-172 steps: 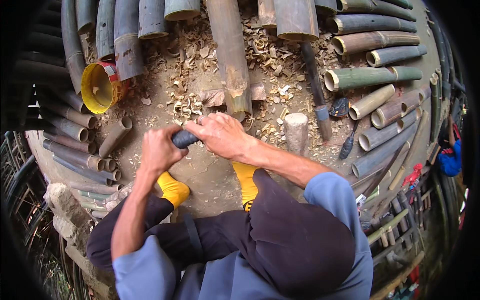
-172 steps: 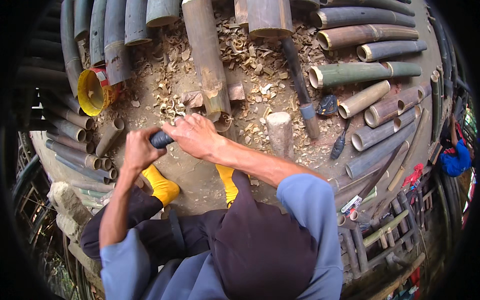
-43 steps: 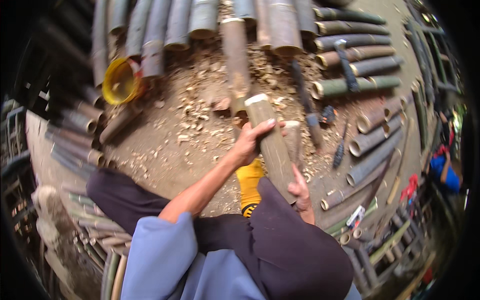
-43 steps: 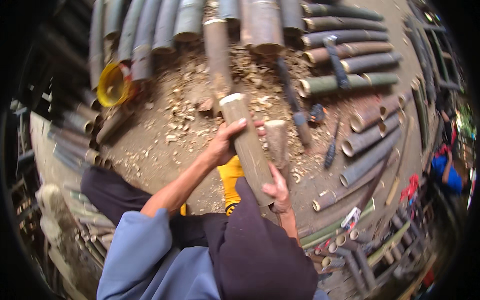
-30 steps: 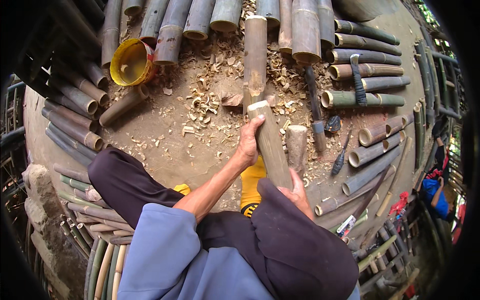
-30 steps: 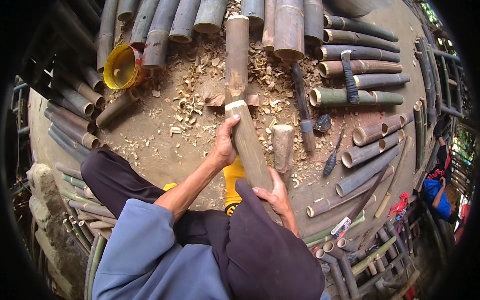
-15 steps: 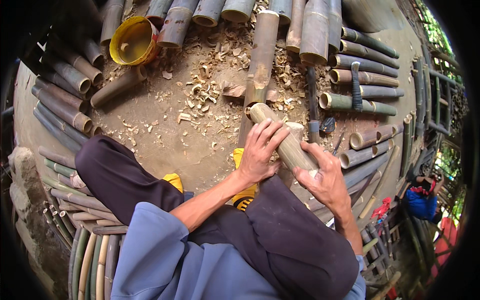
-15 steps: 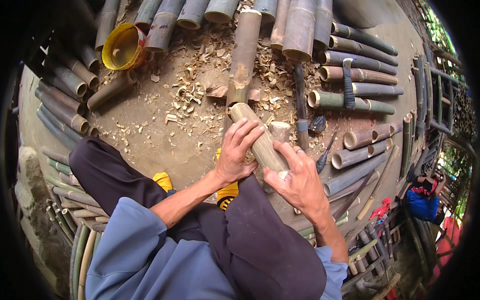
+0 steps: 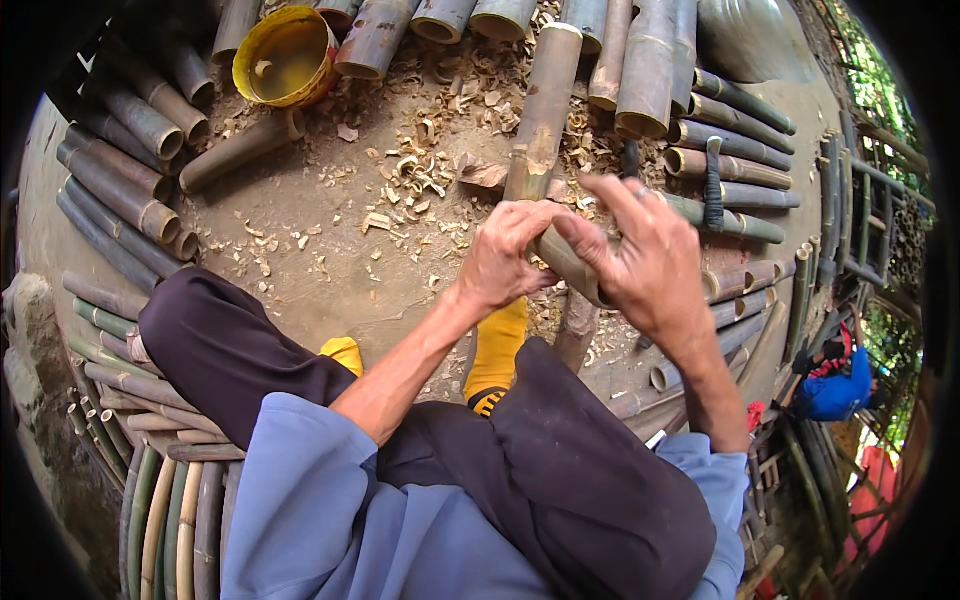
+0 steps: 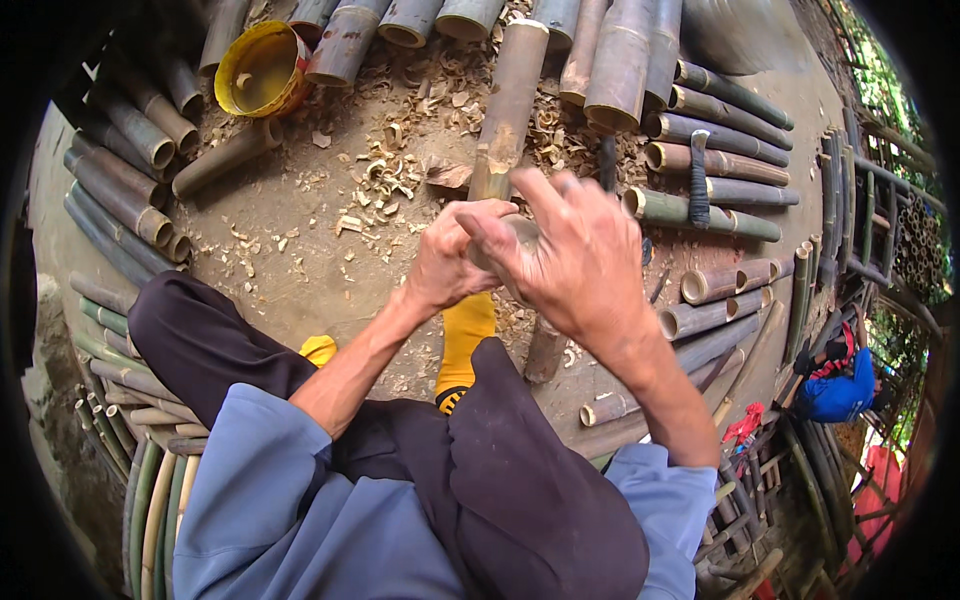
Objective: The person shapes a bamboo pole using a knife and a large wooden block to hammer it, followed by carving the edges with a smaller blade.
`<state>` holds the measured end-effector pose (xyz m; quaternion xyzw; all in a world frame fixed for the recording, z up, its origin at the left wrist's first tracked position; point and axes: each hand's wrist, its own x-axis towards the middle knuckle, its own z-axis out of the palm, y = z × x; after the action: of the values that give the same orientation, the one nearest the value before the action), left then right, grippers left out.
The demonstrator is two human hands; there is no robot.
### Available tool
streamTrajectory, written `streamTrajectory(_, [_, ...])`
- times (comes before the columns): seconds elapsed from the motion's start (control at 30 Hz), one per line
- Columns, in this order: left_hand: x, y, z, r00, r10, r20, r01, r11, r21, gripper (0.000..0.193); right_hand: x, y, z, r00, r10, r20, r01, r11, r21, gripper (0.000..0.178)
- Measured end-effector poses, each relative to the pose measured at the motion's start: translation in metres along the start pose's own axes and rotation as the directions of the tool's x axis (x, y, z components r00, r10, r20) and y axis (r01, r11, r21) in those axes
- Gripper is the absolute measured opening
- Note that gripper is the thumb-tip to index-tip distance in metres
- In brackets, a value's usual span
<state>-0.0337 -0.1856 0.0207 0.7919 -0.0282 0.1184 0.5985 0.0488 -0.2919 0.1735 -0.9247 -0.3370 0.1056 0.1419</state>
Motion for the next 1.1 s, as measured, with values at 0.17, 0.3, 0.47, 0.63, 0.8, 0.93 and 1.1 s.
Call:
streamTrajectory(0.17, [0.002, -0.005, -0.009, 0.999, -0.023, 0.033, 0.022, 1.000, 0.002, 0.064, 0.010, -0.041, -0.055, 0.991, 0.087, -0.103, -0.034, 0.900, 0.434, 0.041])
streamTrajectory(0.3, [-0.012, -0.025, -0.011, 0.989, -0.137, 0.058, 0.141, 0.988, -0.065, 0.068, 0.029, -0.027, -0.005, 0.903, -0.060, 0.426, 0.082, 0.996, -0.033, 0.029])
streamTrajectory(0.47, [-0.039, -0.059, -0.007, 0.927, -0.373, -0.037, 0.373, 0.928, -0.014, 0.069, 0.001, 0.002, -0.001, 0.977, -0.094, -0.192, 0.172, 0.877, 0.449, 0.027])
streamTrajectory(0.63, [-0.016, -0.029, 0.016, 0.998, -0.050, -0.024, 0.051, 0.998, 0.034, 0.068, -0.035, 0.023, 0.040, 0.971, 0.090, -0.223, 0.107, 0.669, 0.736, 0.011])
streamTrajectory(0.8, [-0.002, -0.033, 0.024, 0.998, -0.063, -0.001, 0.063, 0.993, 0.096, 0.053, -0.029, 0.012, 0.045, 0.912, 0.303, -0.278, 0.004, 0.671, 0.742, 0.008])
streamTrajectory(0.93, [0.009, -0.028, 0.009, 0.980, -0.171, 0.098, 0.171, 0.985, 0.003, 0.046, -0.013, 0.009, 0.039, 0.898, 0.400, -0.184, -0.136, 0.650, 0.748, 0.012])
streamTrajectory(1.1, [0.023, -0.038, 0.002, 0.958, -0.086, 0.274, 0.101, 0.994, -0.042, 0.054, -0.017, 0.001, 0.044, 0.843, 0.404, -0.356, -0.048, 0.715, 0.698, 0.014])
